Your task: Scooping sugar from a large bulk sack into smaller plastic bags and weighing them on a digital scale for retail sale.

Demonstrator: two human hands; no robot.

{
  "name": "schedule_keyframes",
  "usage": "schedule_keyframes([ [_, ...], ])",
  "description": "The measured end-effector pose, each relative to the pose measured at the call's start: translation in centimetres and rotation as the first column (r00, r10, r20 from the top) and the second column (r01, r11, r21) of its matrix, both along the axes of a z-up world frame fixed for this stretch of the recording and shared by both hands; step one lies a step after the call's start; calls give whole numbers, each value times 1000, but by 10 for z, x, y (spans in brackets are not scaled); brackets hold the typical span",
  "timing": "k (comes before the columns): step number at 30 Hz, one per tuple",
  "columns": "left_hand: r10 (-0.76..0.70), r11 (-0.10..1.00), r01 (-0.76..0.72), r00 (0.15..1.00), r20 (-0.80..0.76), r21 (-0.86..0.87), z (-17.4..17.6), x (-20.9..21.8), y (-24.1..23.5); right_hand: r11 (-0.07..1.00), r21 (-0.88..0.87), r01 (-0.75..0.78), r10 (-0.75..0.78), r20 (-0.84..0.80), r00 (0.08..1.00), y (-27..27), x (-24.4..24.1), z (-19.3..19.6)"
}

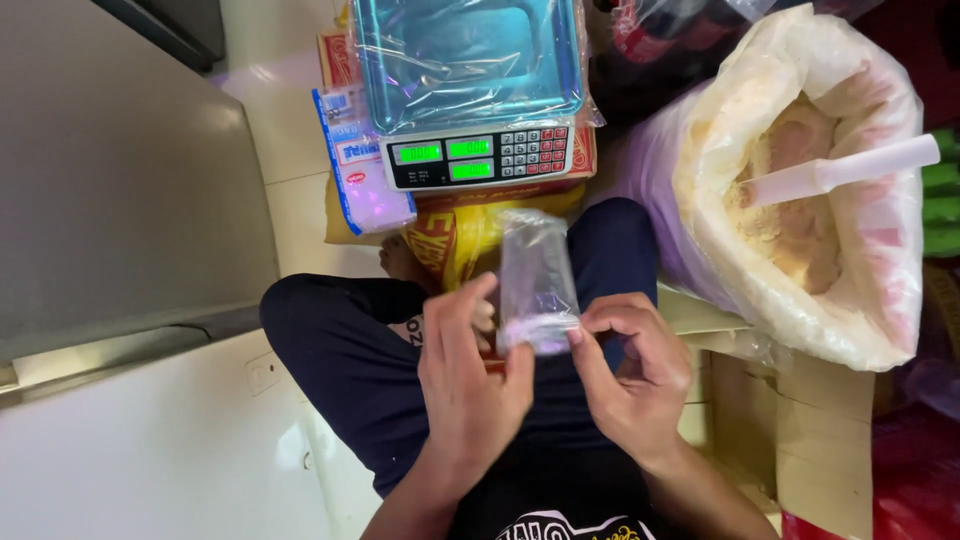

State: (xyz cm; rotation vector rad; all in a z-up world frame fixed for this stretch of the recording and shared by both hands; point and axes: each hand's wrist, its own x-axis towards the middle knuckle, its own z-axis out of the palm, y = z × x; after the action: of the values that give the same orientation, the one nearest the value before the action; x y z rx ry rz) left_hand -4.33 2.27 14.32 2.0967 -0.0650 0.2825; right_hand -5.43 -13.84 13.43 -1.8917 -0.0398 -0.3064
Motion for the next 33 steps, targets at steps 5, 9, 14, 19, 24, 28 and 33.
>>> schedule_keyframes([
  [5, 48, 971, -83, 986, -161, -223, -21, 2, -3, 983, -174, 49, -34, 89, 995, 8, 6, -18],
  [9, -118, 864, -19, 964, -238, -503, -37, -5, 5, 995, -104, -2, 4, 23, 1000, 4, 5, -36],
  [14, -414, 689, 27, 834, -364, -724, -77, -3, 21, 898, 434, 66, 99, -347, 933, -21, 2, -76],
  [19, -398, 876, 196, 809, -432, -441, -81, 0, 13, 699, 713, 54, 289, -351, 890, -32, 3, -88],
  [24, -299, 921, 199, 911, -283, -334, -107, 4, 5, 721, 693, -21, 342, -330, 880, -41, -24, -117],
  [28, -449, 826, 222, 816, -365, -519, -140, -23, 6, 763, 645, 44, 276, -387, 880, -61, -53, -151],
  [33, -570, 755, 226, 692, -444, -616, -155, -34, -27, 658, 717, 230, 170, -439, 882, -75, -52, -142],
])
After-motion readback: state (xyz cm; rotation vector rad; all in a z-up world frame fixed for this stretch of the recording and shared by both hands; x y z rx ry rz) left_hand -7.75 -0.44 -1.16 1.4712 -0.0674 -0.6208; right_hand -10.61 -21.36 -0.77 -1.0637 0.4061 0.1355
